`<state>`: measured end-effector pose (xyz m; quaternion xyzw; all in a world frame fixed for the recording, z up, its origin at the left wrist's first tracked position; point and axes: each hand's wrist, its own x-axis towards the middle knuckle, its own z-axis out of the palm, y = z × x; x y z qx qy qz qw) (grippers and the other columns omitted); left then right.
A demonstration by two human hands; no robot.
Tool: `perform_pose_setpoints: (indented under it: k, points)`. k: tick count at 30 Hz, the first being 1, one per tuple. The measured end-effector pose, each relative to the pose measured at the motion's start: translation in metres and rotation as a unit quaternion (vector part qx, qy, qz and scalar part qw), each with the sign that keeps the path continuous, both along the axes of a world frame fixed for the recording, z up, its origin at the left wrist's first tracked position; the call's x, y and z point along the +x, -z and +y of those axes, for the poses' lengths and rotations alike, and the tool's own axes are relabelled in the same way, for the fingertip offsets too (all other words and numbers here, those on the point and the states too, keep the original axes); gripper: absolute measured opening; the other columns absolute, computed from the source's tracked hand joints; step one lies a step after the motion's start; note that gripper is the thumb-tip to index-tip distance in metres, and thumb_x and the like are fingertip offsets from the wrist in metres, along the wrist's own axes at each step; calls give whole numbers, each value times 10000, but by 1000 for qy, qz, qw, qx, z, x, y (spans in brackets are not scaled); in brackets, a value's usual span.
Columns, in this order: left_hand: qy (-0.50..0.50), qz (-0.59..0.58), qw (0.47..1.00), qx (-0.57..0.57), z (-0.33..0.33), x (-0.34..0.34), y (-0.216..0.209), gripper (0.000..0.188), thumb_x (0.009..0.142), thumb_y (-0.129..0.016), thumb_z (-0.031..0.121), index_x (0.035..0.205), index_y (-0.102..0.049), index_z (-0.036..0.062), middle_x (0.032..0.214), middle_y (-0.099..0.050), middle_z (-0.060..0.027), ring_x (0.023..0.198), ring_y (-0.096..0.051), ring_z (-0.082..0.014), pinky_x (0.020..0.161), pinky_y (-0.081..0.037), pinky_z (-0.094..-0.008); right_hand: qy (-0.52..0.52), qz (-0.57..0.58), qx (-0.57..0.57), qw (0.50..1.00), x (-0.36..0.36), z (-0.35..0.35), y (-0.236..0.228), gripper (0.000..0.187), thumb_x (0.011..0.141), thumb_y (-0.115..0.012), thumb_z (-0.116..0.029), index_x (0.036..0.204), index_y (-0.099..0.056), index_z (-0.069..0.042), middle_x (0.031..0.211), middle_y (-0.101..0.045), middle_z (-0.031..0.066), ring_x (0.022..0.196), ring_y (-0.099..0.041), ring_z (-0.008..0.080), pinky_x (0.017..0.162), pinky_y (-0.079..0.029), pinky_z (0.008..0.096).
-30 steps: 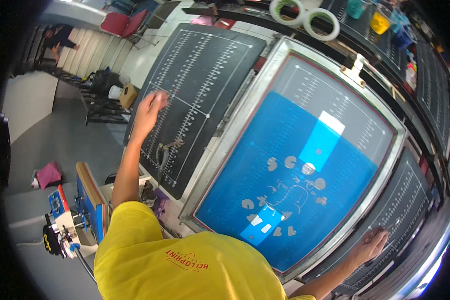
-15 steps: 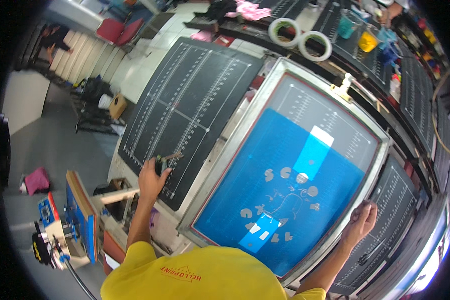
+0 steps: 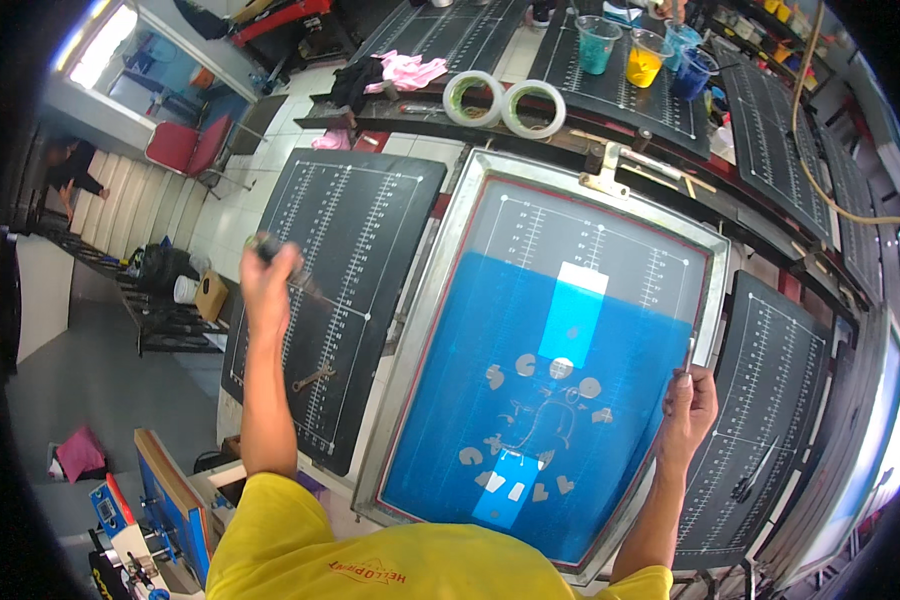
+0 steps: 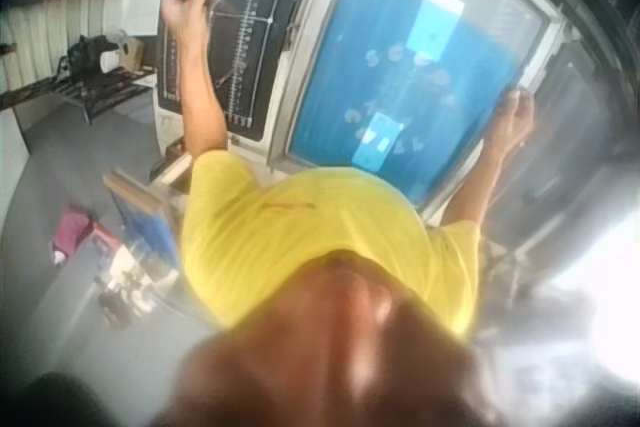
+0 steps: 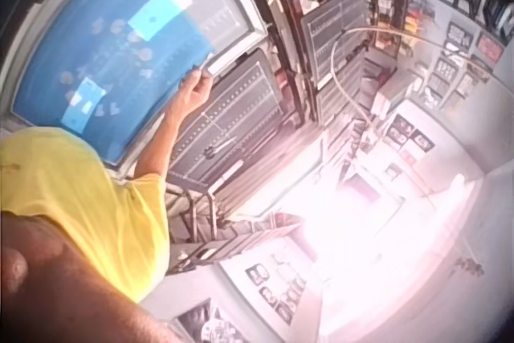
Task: The person aligns a screen printing frame on a press, adjusting the position by turning knobs and applying tape to the edges of the screen.
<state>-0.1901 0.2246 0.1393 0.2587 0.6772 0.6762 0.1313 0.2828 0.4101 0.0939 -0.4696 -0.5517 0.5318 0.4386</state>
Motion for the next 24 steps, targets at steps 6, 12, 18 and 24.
perform_pose_setpoints:
  k: [6,12,18,24]
  points:
    - [176,29,984,32,153,-17,24,262,808,-772,189,898,-557,68,808,-574,8,730,-532,-83,713,-437,-256,-26,-20,8,999,-19,10,-7,247,947,-595,-271,885,-551,-36,659,-412,-57,557,-346,18,478,-264,182]
    - [199,49,974,94,237,-11,36,377,824,-745,369,799,-507,77,762,-553,14,718,-485,-65,670,-397,-215,-67,-24,12,997,-43,32,-7,268,947,-592,-286,887,-552,-27,665,-423,-53,566,-357,26,491,-278,194]
    - [284,66,953,83,268,-17,35,263,967,-570,263,808,-481,73,805,-649,-57,736,-513,-81,687,-411,-229,-92,-42,37,994,-84,61,4,271,900,-630,-264,800,-489,-55,668,-416,-48,615,-356,42,530,-288,223]
    - [295,116,945,86,284,-17,36,315,960,-574,313,800,-487,56,801,-683,-73,726,-551,-99,701,-441,-237,-139,-85,97,982,-222,127,-25,274,851,-688,-237,919,-599,13,644,-504,-18,605,-403,50,533,-330,253]
